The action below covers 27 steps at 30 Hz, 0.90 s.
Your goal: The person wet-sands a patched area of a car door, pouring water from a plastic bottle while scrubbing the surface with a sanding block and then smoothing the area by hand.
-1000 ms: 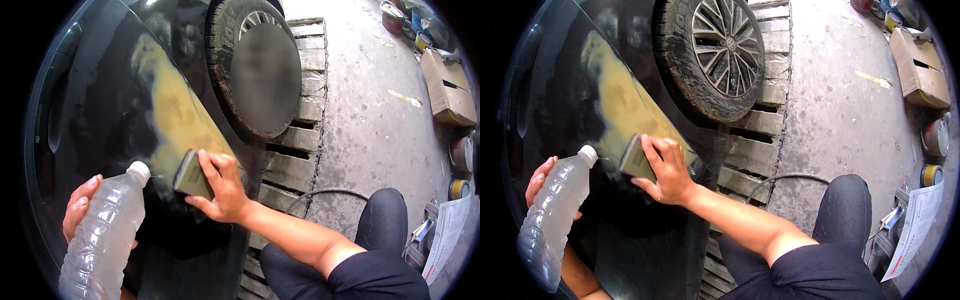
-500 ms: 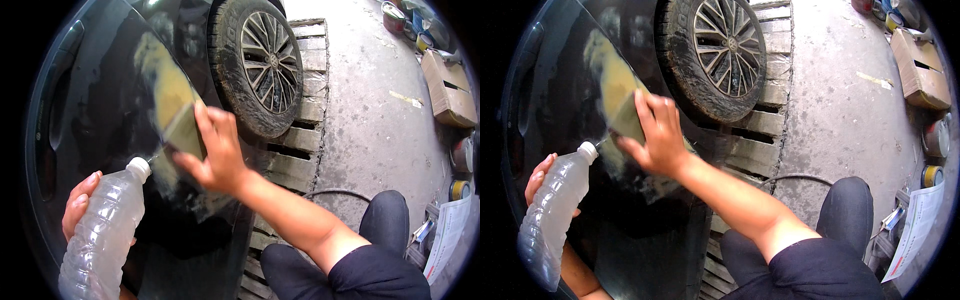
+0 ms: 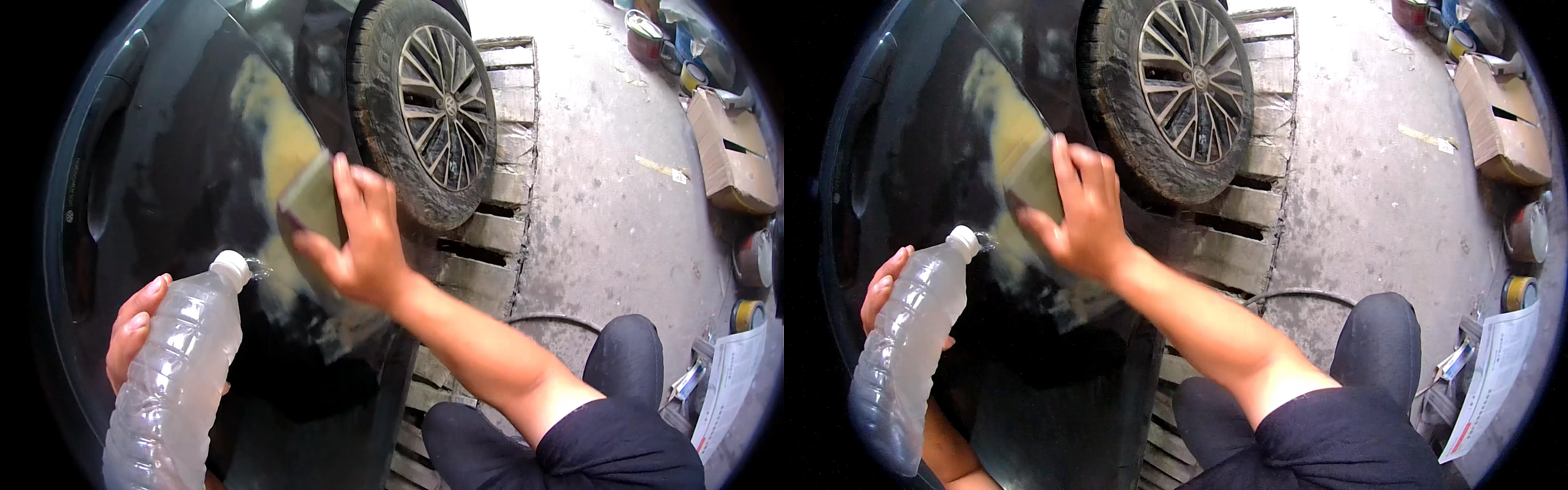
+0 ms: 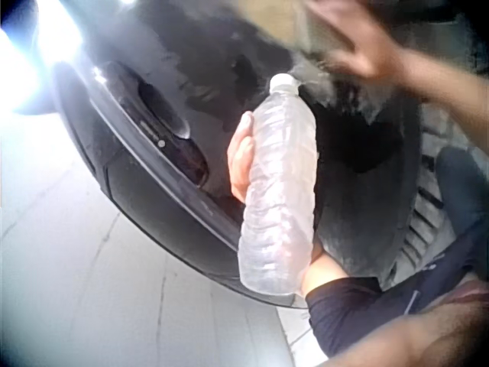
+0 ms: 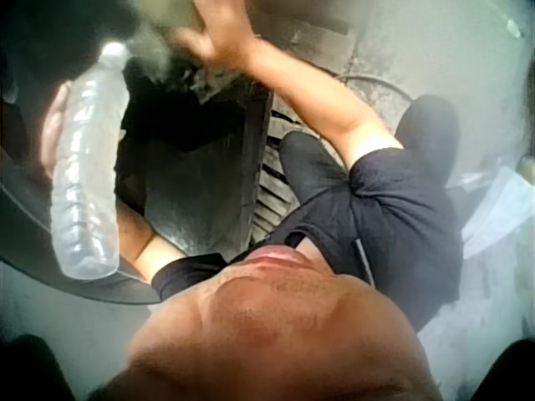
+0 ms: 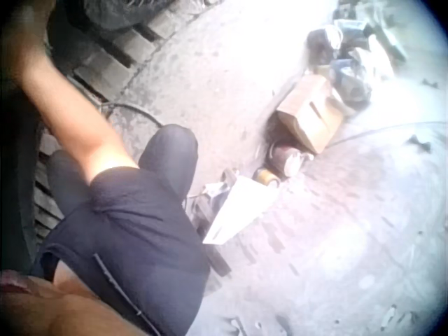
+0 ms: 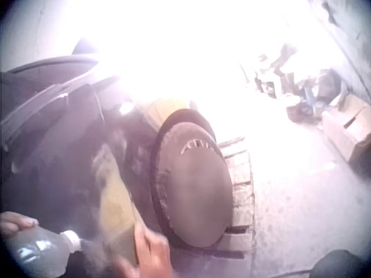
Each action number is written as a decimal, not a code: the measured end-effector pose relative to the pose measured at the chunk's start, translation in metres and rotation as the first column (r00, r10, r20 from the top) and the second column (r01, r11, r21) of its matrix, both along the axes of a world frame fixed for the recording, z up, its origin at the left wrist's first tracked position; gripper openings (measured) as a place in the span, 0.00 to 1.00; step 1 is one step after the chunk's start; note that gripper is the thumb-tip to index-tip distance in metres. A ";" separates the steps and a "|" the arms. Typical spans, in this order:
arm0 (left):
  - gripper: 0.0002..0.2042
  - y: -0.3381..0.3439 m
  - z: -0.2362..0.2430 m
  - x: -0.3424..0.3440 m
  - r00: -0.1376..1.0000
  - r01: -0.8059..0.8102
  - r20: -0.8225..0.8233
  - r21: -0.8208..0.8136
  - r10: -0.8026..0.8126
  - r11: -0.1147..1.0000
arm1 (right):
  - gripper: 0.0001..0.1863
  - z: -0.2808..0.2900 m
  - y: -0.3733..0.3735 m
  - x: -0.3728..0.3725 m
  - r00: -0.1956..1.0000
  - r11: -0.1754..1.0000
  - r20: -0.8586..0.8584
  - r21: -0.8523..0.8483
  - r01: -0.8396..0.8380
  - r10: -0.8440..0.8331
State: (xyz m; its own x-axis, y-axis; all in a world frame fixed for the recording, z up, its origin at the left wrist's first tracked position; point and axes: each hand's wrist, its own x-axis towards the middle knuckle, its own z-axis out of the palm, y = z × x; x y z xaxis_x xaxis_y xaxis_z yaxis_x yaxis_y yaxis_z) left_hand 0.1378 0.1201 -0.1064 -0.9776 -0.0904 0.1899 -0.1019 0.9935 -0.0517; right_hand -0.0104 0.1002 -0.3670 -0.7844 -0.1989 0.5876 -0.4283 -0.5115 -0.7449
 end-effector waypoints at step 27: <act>0.41 -0.030 -0.038 0.002 0.985 0.080 -0.149 -0.070 -0.090 0.994 | 0.48 0.015 -0.009 -0.031 0.990 0.998 -0.129 0.027 0.062 -0.058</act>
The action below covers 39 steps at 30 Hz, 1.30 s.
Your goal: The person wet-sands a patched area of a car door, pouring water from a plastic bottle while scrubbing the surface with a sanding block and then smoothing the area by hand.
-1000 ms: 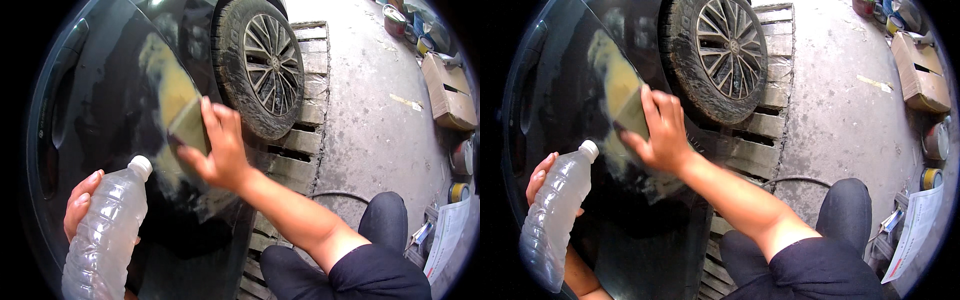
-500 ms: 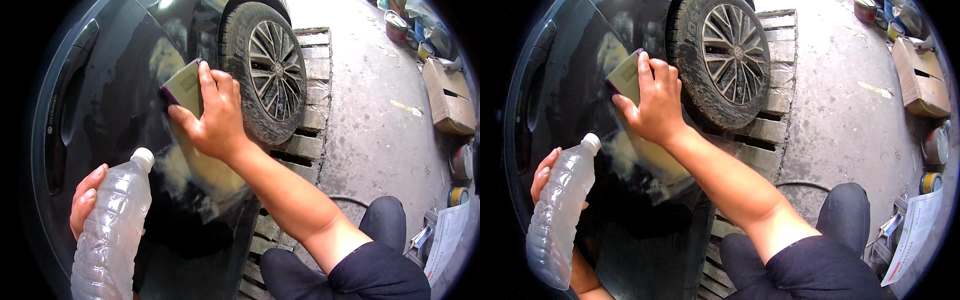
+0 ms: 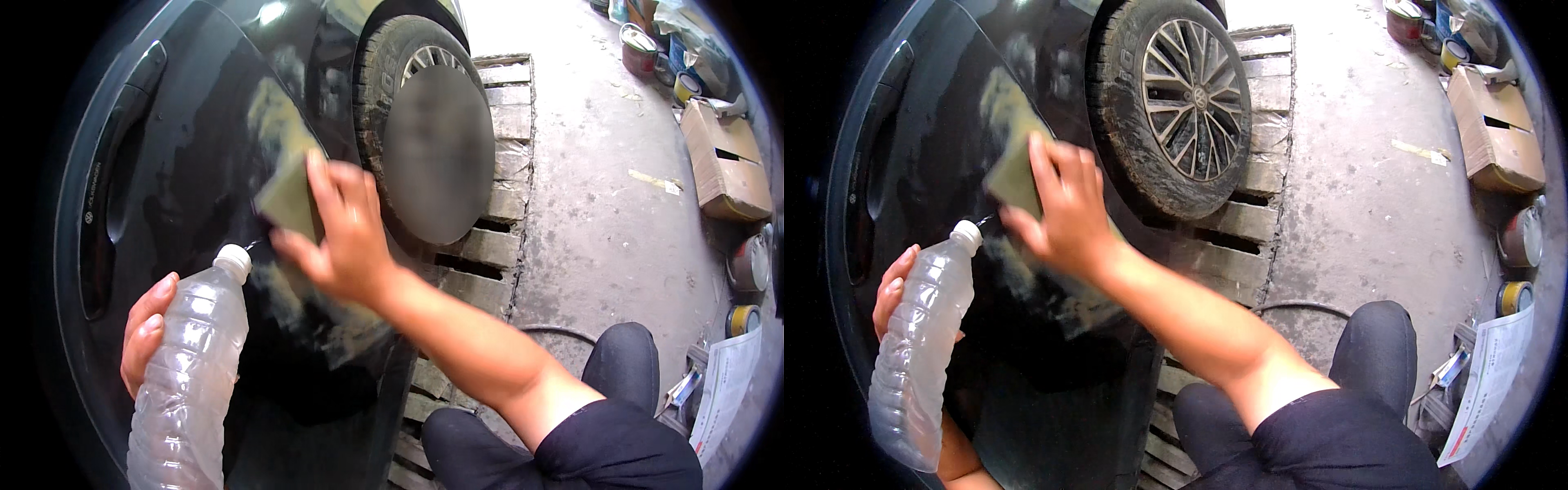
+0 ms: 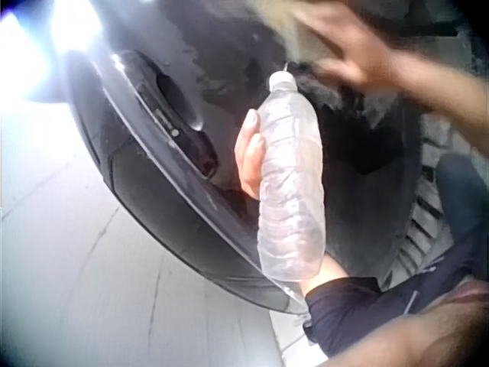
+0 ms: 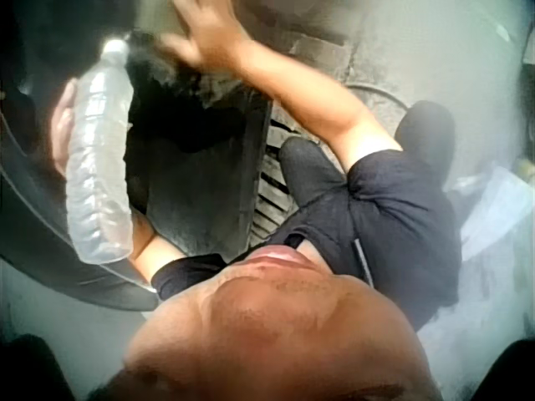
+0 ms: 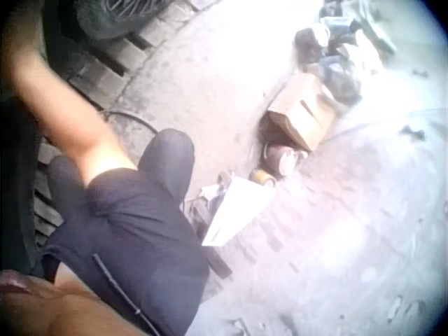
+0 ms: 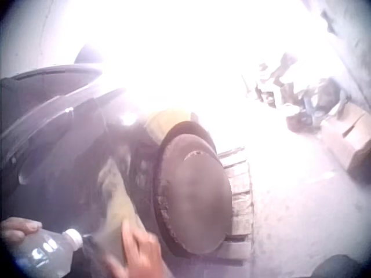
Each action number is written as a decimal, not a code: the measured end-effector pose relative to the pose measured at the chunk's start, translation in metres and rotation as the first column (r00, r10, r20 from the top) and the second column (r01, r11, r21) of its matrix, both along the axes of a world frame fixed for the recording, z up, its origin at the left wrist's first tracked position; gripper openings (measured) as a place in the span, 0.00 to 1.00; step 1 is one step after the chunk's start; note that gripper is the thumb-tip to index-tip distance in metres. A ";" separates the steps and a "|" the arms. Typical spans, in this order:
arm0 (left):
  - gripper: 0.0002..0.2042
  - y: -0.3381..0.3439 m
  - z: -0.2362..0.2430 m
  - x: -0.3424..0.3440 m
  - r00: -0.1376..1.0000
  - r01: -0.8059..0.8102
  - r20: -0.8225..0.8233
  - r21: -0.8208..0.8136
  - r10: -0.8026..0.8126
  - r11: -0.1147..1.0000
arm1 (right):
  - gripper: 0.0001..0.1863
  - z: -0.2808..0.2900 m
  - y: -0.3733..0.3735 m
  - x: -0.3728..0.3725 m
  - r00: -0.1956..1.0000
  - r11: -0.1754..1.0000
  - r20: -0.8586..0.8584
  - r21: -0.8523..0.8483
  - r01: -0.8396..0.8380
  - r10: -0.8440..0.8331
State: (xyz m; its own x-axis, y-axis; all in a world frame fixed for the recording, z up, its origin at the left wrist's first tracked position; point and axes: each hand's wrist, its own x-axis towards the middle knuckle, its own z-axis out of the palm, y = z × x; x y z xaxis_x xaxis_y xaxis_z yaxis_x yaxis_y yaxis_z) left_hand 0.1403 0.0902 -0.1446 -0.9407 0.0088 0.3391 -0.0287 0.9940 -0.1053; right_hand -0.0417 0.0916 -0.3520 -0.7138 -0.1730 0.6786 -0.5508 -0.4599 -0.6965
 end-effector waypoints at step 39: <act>0.42 0.014 0.014 -0.006 0.998 -0.027 0.050 0.082 0.023 0.996 | 0.46 -0.036 0.000 0.003 1.000 1.000 0.012 -0.006 0.024 -0.024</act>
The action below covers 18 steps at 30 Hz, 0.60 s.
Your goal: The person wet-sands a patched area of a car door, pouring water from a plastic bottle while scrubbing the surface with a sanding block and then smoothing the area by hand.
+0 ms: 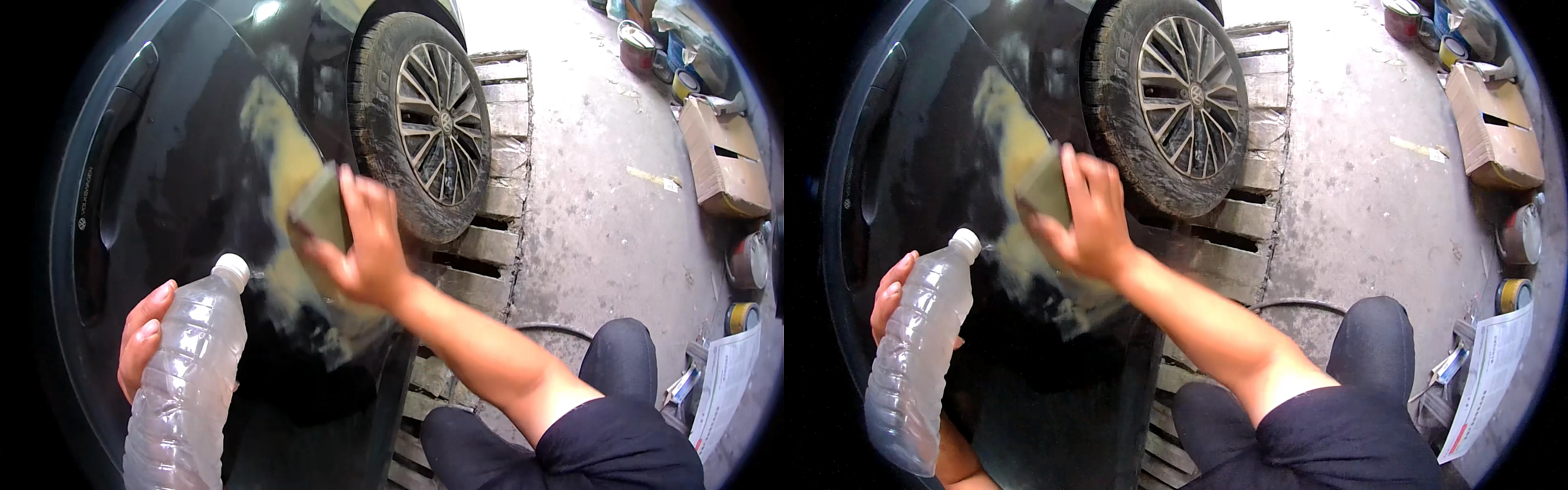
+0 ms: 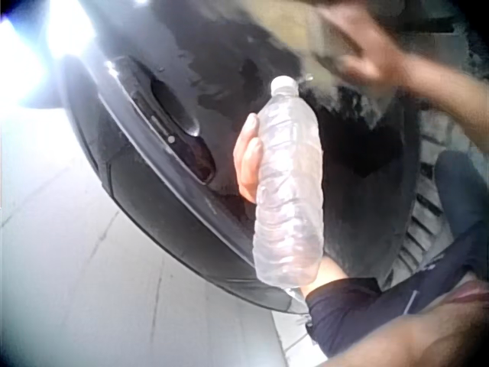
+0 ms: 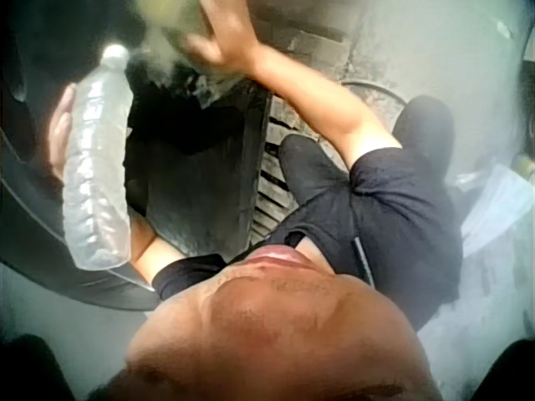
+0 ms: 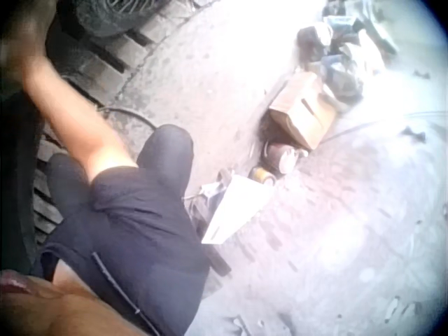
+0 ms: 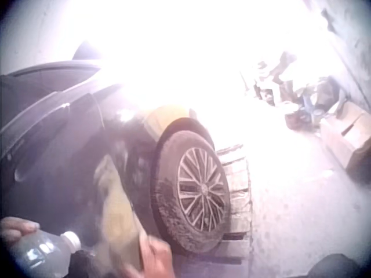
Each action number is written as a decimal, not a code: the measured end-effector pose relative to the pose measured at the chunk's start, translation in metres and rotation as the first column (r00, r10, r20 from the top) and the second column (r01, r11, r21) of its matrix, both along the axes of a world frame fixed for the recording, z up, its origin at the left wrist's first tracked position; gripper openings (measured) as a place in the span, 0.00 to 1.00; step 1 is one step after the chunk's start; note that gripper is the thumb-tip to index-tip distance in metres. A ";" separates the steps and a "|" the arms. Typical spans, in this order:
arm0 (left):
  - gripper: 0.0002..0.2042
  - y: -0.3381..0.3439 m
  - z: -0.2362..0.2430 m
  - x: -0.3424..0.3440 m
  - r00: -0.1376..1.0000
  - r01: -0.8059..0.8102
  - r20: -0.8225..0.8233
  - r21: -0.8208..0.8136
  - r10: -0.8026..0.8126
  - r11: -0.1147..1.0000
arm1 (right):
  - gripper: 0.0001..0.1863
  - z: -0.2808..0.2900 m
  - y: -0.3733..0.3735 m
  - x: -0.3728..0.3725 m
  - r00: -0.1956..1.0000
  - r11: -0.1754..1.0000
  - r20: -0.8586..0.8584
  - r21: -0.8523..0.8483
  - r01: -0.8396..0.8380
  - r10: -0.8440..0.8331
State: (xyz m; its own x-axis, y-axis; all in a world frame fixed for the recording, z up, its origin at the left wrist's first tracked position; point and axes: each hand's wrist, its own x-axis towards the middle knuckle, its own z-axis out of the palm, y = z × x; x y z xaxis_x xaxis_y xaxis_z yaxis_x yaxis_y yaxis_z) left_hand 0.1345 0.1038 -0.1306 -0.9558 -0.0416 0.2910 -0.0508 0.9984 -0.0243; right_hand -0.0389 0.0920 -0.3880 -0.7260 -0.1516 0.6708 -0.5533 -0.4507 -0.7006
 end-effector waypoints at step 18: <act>0.42 -0.006 -0.005 0.000 0.998 0.014 0.063 0.034 -0.016 0.999 | 0.49 -0.092 0.053 0.038 0.969 0.959 0.138 0.166 -0.229 0.207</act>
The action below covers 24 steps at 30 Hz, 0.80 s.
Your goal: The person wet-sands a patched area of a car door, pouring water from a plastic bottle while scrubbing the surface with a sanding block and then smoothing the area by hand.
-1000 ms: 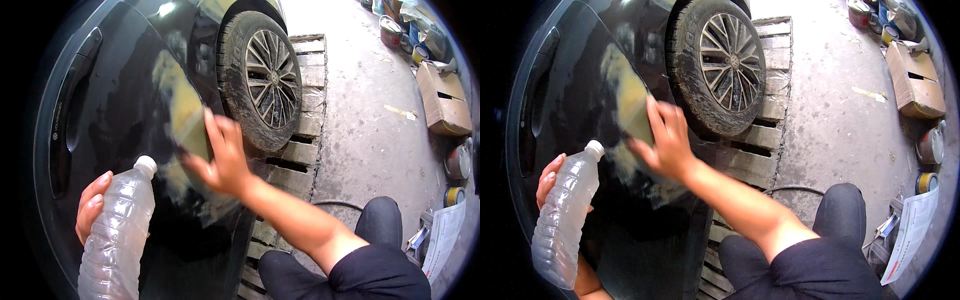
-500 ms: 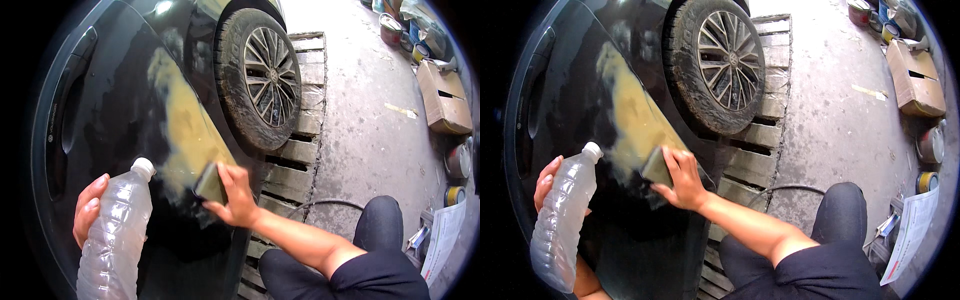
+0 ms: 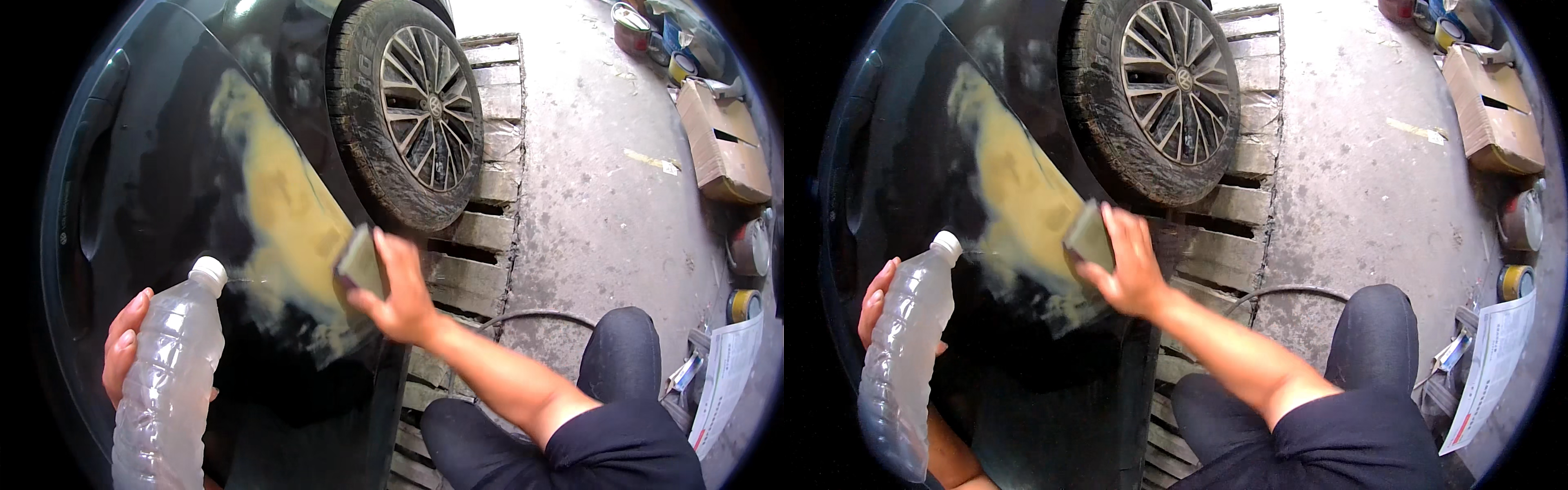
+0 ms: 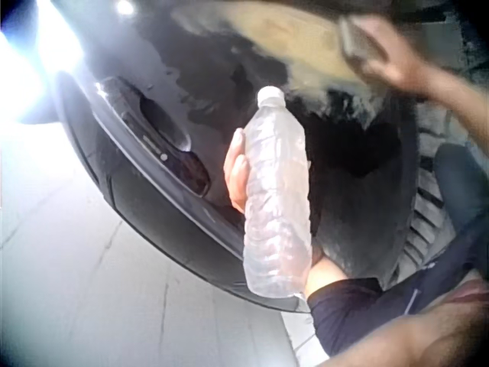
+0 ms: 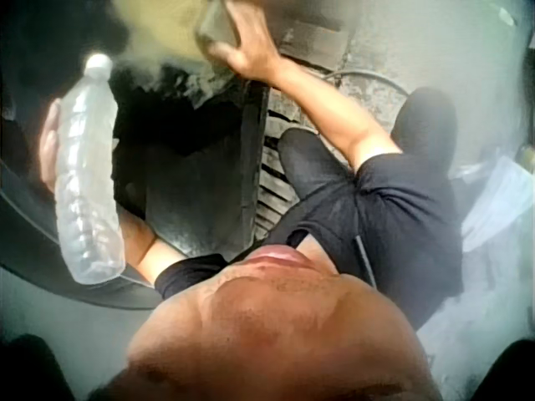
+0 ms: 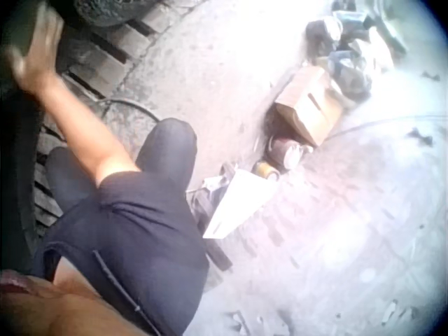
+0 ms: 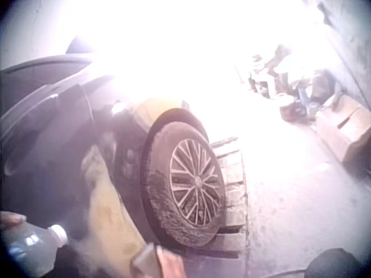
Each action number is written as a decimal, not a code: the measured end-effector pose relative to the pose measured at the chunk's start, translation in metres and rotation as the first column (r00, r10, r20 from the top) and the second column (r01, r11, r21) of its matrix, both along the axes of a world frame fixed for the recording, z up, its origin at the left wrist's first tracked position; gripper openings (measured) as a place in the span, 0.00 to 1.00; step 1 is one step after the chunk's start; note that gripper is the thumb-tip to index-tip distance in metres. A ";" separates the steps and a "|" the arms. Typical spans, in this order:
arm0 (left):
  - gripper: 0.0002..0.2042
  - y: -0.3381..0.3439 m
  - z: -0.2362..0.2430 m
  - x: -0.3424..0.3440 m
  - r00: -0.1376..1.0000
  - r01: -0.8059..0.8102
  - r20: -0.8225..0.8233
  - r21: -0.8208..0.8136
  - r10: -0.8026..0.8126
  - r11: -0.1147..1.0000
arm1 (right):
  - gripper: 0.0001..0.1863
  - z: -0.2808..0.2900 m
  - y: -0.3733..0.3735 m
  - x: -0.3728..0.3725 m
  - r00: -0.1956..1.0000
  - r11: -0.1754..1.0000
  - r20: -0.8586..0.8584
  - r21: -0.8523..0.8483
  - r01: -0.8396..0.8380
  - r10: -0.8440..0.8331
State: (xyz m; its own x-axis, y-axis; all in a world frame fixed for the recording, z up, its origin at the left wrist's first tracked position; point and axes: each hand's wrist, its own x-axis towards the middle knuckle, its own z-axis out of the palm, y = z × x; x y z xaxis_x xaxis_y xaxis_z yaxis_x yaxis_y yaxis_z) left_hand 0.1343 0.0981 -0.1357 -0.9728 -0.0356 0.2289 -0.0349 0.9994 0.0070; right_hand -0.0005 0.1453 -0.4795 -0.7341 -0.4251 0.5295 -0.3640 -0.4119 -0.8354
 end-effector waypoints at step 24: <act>0.25 -0.009 0.008 0.018 0.991 -0.089 -0.089 0.140 0.103 0.986 | 0.43 0.106 -0.049 -0.057 0.989 0.982 -0.005 -0.121 0.147 -0.149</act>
State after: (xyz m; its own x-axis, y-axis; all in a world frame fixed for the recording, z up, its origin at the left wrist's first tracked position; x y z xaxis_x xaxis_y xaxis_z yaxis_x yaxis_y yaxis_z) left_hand 0.1518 0.0896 -0.1277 -0.9371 -0.1649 0.3077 -0.1232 0.9809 0.1504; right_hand -0.0574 0.0963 -0.3734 -0.7762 -0.2448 0.5811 -0.4401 -0.4496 -0.7773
